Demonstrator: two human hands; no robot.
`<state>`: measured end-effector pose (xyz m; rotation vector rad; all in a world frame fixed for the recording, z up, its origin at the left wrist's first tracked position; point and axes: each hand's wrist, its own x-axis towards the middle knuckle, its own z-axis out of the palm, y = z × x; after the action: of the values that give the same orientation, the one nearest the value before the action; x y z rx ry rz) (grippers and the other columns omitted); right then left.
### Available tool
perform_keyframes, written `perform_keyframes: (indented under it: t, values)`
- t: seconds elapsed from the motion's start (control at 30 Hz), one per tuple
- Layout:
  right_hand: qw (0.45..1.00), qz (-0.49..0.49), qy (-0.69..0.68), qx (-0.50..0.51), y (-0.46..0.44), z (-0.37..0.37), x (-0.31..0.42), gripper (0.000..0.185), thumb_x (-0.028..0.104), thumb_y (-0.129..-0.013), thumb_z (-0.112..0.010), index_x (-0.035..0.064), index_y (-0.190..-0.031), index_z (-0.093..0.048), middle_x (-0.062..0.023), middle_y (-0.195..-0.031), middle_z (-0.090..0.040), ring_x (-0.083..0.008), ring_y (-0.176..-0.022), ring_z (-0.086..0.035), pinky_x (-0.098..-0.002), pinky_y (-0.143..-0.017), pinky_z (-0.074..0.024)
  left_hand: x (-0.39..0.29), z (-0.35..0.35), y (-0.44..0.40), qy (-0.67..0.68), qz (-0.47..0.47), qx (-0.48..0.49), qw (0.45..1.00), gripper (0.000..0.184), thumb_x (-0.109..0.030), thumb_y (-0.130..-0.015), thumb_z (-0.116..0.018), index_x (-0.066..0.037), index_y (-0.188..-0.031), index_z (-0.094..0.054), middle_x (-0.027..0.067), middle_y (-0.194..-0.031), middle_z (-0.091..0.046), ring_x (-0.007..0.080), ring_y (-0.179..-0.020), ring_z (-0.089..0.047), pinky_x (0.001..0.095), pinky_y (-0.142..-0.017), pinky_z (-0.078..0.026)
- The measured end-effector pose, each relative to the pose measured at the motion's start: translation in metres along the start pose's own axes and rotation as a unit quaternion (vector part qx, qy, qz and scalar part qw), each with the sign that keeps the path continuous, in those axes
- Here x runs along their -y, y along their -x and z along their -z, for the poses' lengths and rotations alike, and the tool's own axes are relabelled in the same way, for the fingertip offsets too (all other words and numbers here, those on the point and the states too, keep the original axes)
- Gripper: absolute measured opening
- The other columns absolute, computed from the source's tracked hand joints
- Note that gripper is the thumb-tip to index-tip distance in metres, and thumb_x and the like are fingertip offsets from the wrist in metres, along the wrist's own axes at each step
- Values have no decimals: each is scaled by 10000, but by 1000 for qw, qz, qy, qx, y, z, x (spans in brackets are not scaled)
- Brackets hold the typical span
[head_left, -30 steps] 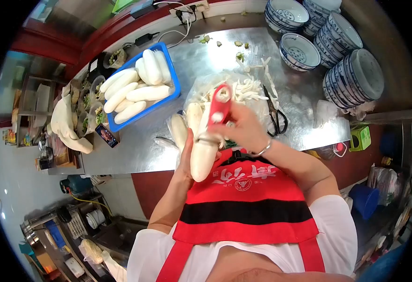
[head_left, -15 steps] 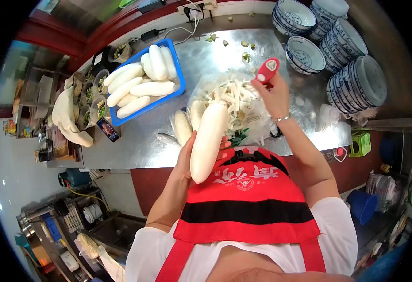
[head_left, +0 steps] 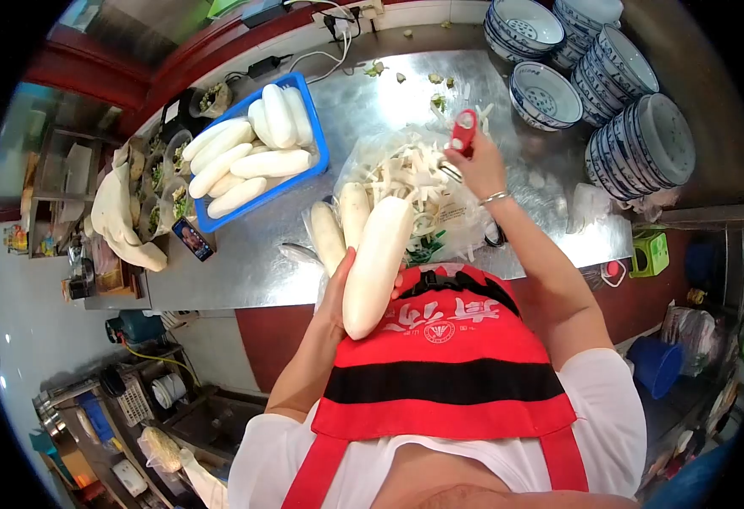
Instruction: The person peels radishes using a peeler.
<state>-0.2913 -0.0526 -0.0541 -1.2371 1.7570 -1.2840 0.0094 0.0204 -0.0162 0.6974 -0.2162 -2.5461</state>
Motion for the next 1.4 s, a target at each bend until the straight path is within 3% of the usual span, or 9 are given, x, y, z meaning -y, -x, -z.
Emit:
perform_keyframes:
  t: [0.03, 0.13, 0.27, 0.4, 0.53, 0.67, 0.8, 1.0, 1.4]
  values:
    - [983, 48, 164, -60, -6, 4, -4, 305, 180, -779, -740, 3, -976, -590, -85, -827, -675, -168, -695, -640, -309, -625, -507, -3, -5, -1, -2, 0, 1, 1000, 709, -561, -964, -284, 26, -1345, -401, 217, -1176, -554, 307, -943, -602, 396, -810, -525]
    - [992, 68, 3, -104, -1, 6, 13, 303, 181, -778, -740, 8, -975, -588, -96, -827, -676, -177, -708, -649, -305, -638, -510, -4, -27, -1, -32, -19, -91, 995, 688, -536, -975, -269, 23, -1360, -383, 229, -1207, -540, 318, -1003, -592, 412, -863, -514]
    - [969, 10, -231, 84, 57, -27, 70, 405, 232, -764, -761, 40, -1086, -607, -65, -933, -669, -124, -807, -613, -298, -739, -504, -10, -11, -15, -4, -3, -62, 998, 664, -543, -963, -299, -8, -1334, -425, 221, -1169, -567, 323, -973, -608, 412, -817, -530]
    - [971, 76, -128, 185, 85, -37, 93, 369, 231, -768, -747, 37, -1057, -625, -37, -890, -665, -140, -794, -609, -309, -756, -492, -2, 9, -21, -33, 7, -50, 998, 638, -553, -952, -337, -35, -1302, -462, 185, -1122, -574, 303, -886, -590, 385, -717, -519]
    - [963, -76, -235, 103, 35, -22, 58, 227, 173, -799, -726, 20, -939, -635, -18, -804, -652, -79, -704, -581, -237, -630, -468, -1, -12, -13, 18, 8, -23, 1000, 707, -580, -942, -351, 25, -1295, -448, 196, -1091, -587, 286, -919, -611, 358, -758, -534]
    - [989, 45, 123, -71, -6, -7, -5, 325, 220, -758, -764, 31, -972, -608, -64, -788, -662, -145, -687, -614, -288, -643, -487, 0, 3, -12, 53, 33, 57, 996, 706, -568, -955, -319, 36, -1301, -435, 192, -1152, -549, 285, -976, -582, 384, -796, -516]
    - [994, 57, 3, -97, -1, 1, 20, 403, 268, -744, -772, 30, -1018, -598, -91, -787, -664, -183, -704, -630, -323, -668, -496, -2, -21, -5, 4, -1, -50, 999, 702, -557, -965, -275, 29, -1323, -422, 196, -1181, -555, 288, -1025, -588, 401, -820, -528]
    - [952, 95, -115, 268, 83, -25, 110, 447, 286, -740, -773, 18, -1053, -601, -98, -880, -649, -156, -779, -613, -299, -736, -491, -5, 17, -19, 9, 15, 17, 1000, 700, -568, -953, -315, 7, -1335, -428, 194, -1185, -566, 293, -1054, -587, 410, -826, -538]
    - [991, 69, 58, -98, -4, 3, 32, 304, 225, -771, -751, 20, -946, -611, -56, -764, -655, -162, -644, -601, -292, -598, -473, 2, -6, 2, 25, 15, 16, 999, 741, -622, -927, -327, 11, -1288, -460, 181, -1050, -577, 281, -859, -584, 374, -693, -514]
